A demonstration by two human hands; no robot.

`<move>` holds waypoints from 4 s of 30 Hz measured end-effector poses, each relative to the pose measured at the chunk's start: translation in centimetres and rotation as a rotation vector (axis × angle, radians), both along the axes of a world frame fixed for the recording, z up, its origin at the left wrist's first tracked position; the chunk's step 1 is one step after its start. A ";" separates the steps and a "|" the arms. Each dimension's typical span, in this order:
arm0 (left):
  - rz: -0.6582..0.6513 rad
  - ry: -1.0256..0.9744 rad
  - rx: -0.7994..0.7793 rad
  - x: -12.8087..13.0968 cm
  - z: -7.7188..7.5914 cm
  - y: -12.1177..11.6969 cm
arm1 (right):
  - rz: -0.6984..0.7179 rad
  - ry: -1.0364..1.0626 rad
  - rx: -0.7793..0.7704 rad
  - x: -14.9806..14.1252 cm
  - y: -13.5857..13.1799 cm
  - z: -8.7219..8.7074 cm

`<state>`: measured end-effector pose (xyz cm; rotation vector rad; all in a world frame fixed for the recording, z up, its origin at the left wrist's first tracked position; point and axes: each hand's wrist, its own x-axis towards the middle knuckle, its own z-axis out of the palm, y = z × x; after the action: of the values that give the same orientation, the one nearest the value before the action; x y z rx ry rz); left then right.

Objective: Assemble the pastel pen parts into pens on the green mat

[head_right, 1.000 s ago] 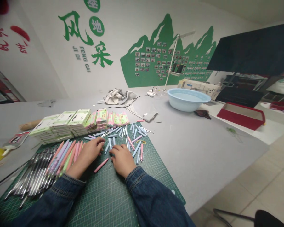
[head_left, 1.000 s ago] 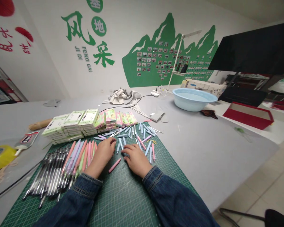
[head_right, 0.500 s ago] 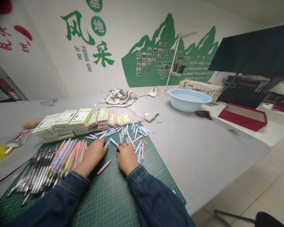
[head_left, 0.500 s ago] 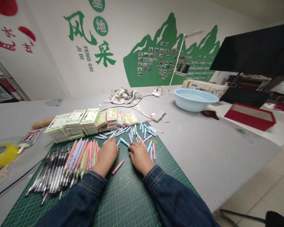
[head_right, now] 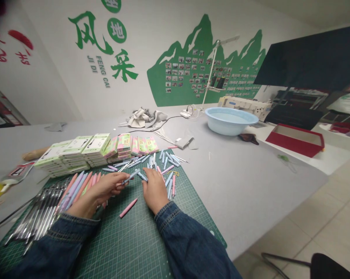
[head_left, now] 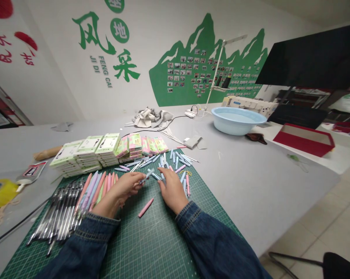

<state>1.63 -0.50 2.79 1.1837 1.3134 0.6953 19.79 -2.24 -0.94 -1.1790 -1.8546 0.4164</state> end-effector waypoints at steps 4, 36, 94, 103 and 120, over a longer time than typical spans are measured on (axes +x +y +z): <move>-0.123 -0.075 -0.093 0.1 1.2 -0.8 | 0.115 0.065 0.003 -0.2 -0.3 0.4; -0.035 0.674 0.609 1.2 -0.9 0.3 | 0.160 1.289 -0.549 1.7 1.3 1.5; -0.049 1.047 0.447 10.0 -2.3 6.4 | 0.032 1.354 -0.380 3.3 2.3 1.9; 0.020 0.863 0.335 10.8 -1.4 7.2 | 0.088 1.356 -0.434 3.1 1.8 2.3; 0.228 -0.379 0.684 6.5 6.7 3.1 | 0.262 1.172 -0.494 1.8 1.4 1.8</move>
<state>8.17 2.57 9.51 1.3473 0.9111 1.5377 21.59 -0.88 0.90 -0.6789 -0.8602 1.4148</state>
